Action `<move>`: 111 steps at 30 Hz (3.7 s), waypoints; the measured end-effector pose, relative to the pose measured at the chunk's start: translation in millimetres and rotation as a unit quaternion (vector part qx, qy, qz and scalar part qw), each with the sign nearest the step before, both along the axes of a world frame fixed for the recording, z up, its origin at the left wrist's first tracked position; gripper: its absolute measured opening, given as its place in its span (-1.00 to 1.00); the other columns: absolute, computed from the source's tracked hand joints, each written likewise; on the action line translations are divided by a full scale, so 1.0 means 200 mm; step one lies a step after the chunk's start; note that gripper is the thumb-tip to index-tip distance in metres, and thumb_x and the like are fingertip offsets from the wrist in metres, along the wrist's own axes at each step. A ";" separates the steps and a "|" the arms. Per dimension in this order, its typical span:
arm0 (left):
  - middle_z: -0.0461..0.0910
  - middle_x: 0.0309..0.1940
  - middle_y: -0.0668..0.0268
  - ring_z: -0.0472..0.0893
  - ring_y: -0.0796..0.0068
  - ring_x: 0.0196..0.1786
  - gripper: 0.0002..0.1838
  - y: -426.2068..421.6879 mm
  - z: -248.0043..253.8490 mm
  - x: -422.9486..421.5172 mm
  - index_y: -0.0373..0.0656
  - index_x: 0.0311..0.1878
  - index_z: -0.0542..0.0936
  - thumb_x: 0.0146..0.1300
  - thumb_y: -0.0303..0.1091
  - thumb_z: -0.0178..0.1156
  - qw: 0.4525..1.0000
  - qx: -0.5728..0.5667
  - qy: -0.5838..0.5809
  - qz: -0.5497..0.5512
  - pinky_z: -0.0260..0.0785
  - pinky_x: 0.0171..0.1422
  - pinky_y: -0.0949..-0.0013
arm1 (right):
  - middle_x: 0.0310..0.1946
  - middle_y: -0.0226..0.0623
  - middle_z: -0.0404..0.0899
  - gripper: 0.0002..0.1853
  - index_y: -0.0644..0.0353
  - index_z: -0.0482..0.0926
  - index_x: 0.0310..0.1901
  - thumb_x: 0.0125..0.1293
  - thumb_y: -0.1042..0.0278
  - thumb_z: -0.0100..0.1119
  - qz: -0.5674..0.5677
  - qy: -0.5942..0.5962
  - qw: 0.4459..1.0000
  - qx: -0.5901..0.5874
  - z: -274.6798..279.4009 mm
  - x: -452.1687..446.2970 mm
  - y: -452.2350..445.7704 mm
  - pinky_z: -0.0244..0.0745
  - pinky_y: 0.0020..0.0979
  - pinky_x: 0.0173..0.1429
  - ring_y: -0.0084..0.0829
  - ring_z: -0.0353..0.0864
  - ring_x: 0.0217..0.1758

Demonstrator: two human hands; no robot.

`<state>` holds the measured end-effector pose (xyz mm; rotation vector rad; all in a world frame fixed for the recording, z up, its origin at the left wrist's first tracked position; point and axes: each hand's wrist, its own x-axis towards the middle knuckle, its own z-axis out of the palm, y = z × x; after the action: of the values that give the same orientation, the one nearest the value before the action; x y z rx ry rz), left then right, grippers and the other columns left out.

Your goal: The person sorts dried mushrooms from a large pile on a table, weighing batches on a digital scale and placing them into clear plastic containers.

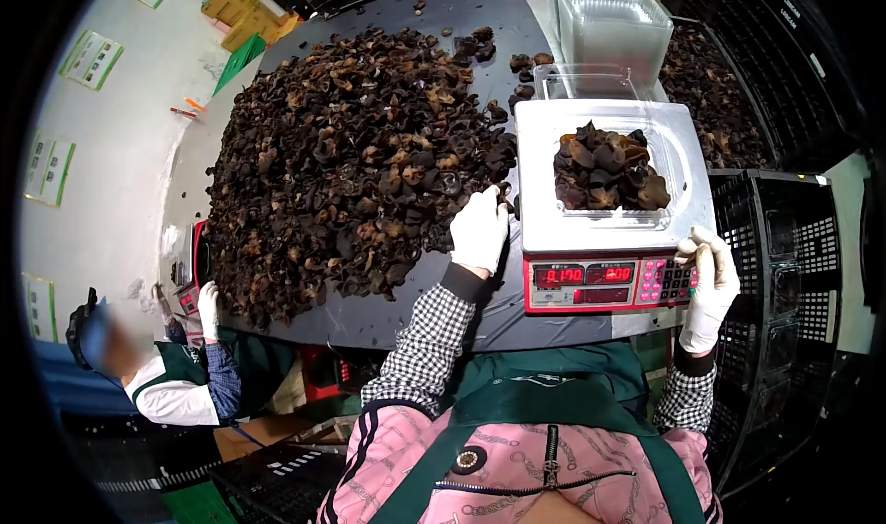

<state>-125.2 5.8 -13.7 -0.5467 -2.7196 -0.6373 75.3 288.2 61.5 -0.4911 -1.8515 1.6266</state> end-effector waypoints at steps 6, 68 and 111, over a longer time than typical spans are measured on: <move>0.75 -0.27 0.30 0.67 0.52 -0.32 -0.79 -0.15 0.04 0.09 -0.24 0.02 0.70 0.37 -0.42 0.32 0.953 0.276 -0.127 -0.013 0.51 -0.18 0.43 | -0.11 -0.28 0.72 -0.76 0.35 0.62 0.15 0.60 0.52 0.02 -0.018 -0.002 1.000 -0.010 0.03 0.04 -0.03 0.62 -0.51 -0.03 -0.56 0.70 -0.12; 0.60 -0.28 0.13 0.61 0.09 -0.10 -0.84 -0.08 0.03 0.18 -0.14 -0.14 0.64 0.21 -0.39 0.28 0.985 0.006 0.020 -0.170 0.53 -0.04 0.13 | -0.23 -0.30 0.74 -0.74 0.34 0.64 0.14 0.52 0.59 0.06 0.282 -0.138 0.930 -0.189 -0.09 0.12 -0.75 0.63 -0.54 -0.06 -0.63 0.67 -0.23; 0.75 0.06 0.22 0.72 0.52 0.04 -0.71 -0.12 0.82 0.03 -0.26 0.19 0.70 0.44 -0.51 0.28 0.952 0.288 -0.077 -0.064 0.55 0.23 0.44 | -0.23 -0.24 0.73 -0.76 0.38 0.62 0.10 0.54 0.60 0.01 0.178 -0.090 0.959 -0.202 -0.15 0.23 -0.47 0.62 -0.52 -0.09 -0.56 0.69 -0.25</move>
<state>-120.0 -18.5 151.1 -0.5358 -2.4592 -1.4922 120.4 194.1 31.1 -0.5115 -1.8132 2.2944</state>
